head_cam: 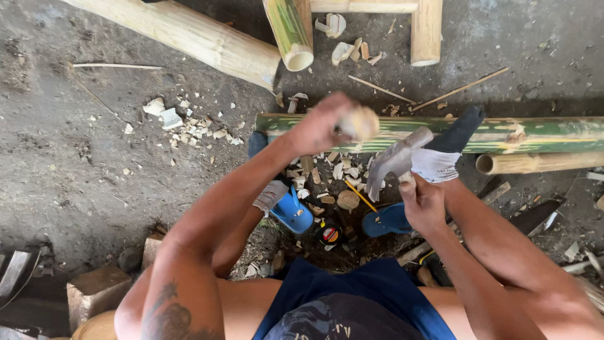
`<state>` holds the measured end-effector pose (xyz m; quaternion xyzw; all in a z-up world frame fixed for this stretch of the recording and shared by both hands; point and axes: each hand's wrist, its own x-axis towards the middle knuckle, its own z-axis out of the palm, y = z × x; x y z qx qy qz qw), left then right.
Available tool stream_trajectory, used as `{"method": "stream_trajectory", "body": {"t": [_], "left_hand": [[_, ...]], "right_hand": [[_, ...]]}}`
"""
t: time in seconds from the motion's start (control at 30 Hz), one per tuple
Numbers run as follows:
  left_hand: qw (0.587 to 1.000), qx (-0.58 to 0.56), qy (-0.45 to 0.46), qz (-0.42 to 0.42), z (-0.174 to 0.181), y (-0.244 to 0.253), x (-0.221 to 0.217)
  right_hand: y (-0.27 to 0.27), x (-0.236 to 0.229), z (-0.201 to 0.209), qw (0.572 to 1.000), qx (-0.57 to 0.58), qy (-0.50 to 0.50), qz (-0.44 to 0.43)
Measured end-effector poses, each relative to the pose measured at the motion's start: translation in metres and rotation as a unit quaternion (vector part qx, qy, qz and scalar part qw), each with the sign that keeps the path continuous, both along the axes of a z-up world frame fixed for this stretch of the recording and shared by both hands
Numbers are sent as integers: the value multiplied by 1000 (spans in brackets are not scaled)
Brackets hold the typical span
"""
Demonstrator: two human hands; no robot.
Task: The person uses a hammer and chisel to carve a hole into a bamboo pole. They periodically test the fit of a smaller bamboo piece into the carved area and mark the pole with a pencil.
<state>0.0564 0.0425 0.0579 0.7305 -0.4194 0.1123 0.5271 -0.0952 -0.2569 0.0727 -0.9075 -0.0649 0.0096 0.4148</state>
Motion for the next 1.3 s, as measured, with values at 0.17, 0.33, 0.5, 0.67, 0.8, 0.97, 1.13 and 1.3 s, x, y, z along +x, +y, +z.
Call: {"method": "stream_trajectory", "body": {"t": [0.17, 0.33, 0.5, 0.67, 0.8, 0.97, 1.13, 1.3], "left_hand": [[952, 273, -126, -53, -41, 0, -59], [947, 285, -120, -91, -60, 11, -84], [950, 275, -108, -103, -66, 13, -85], [962, 233, -83, -113, -68, 13, -76], [966, 216, -52, -129, -72, 17, -68], [969, 212, -45, -122, -73, 16, -64], [966, 234, -11, -110, -64, 11, -59], [967, 234, -58, -84, -54, 7, -55]], "right_hand": [[1, -17, 15, 997, -52, 9, 54], [21, -28, 35, 988, -91, 26, 125], [38, -33, 48, 974, -123, 61, 180], [47, -35, 57, 964, -151, 28, 216], [58, -24, 69, 956, -166, -13, 241], [77, -6, 83, 935, -276, 33, 219], [75, -7, 89, 944, -125, -56, 300], [75, 2, 90, 942, -267, 94, 179]]}}
